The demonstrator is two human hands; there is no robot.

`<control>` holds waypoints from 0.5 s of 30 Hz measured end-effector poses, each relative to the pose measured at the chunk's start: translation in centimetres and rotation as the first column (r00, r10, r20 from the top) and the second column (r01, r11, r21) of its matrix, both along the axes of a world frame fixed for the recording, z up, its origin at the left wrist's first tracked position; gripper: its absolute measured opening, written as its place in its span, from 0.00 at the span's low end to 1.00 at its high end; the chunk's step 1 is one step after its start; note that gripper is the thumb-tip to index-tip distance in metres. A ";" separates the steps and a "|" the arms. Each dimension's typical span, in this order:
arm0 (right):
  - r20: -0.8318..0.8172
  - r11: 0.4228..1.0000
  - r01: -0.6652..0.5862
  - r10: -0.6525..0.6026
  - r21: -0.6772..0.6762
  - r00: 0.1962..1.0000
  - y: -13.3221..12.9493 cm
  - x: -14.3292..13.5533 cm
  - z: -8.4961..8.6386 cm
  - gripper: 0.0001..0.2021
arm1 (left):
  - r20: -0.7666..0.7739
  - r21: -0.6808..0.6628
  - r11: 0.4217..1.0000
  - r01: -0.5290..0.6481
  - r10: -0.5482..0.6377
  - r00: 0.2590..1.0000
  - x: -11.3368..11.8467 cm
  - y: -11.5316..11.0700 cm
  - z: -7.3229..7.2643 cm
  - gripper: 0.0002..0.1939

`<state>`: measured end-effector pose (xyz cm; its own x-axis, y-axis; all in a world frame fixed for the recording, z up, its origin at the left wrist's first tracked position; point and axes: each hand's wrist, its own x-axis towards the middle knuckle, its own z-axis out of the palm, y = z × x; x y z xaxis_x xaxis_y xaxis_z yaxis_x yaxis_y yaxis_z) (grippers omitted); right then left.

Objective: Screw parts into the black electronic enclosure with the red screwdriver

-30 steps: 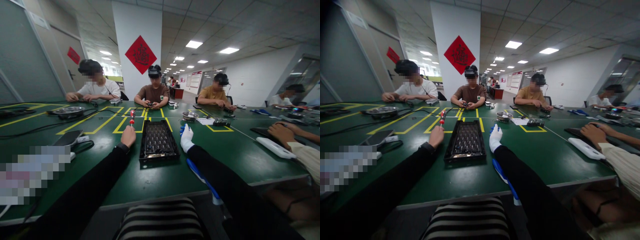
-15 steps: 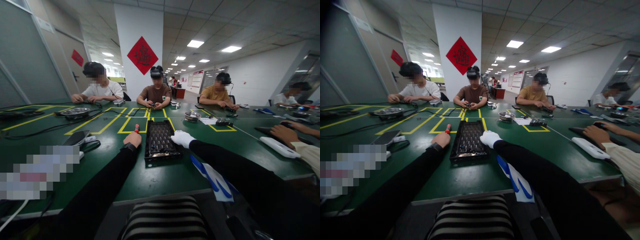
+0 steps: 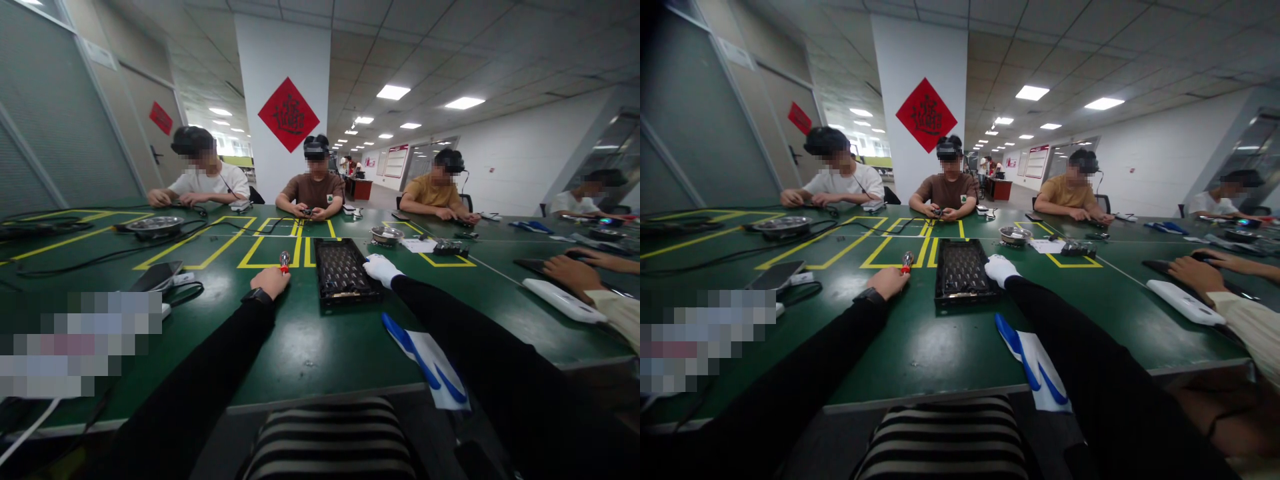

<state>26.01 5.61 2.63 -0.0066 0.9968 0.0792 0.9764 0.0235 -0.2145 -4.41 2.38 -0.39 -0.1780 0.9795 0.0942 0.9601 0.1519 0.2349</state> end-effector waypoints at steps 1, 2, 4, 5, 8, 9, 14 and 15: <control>-0.008 1.000 0.025 -0.025 0.004 1.000 0.2 0.8 0.0 0.17 | -0.003 0.003 1.000 0.002 -0.002 1.000 0.0 0.0 -0.1 0.23; -0.012 0.999 0.053 -0.053 0.005 0.999 0.4 1.7 0.1 0.17 | -0.006 0.009 1.000 0.004 -0.004 1.000 0.0 0.0 -0.1 0.22; -0.017 0.995 0.097 -0.097 -0.006 0.995 0.6 3.7 0.1 0.17 | -0.009 0.020 1.000 0.007 -0.007 1.000 0.0 0.0 -0.2 0.22; -0.017 0.994 0.113 -0.113 -0.010 0.993 0.7 4.8 0.2 0.17 | -0.009 0.023 1.000 0.006 -0.005 1.000 0.0 -0.1 -0.2 0.22; -0.010 0.988 0.151 -0.151 -0.014 0.988 0.6 8.1 0.2 0.15 | -0.002 0.027 1.000 0.000 0.000 1.000 0.1 -0.2 -0.1 0.22; -0.005 0.987 0.162 -0.163 -0.012 0.987 0.5 9.3 0.2 0.15 | 0.001 0.031 1.000 -0.001 0.001 1.000 0.2 -0.3 -0.1 0.22; 0.014 0.983 0.182 -0.182 -0.010 0.983 -0.4 15.2 0.0 0.15 | -0.005 0.062 0.998 -0.009 0.009 1.000 0.7 -0.7 -0.3 0.21; 0.016 0.983 0.184 -0.184 -0.009 0.983 -0.6 16.3 -0.1 0.16 | -0.012 0.068 0.998 -0.002 0.003 1.000 0.9 -0.7 -0.4 0.21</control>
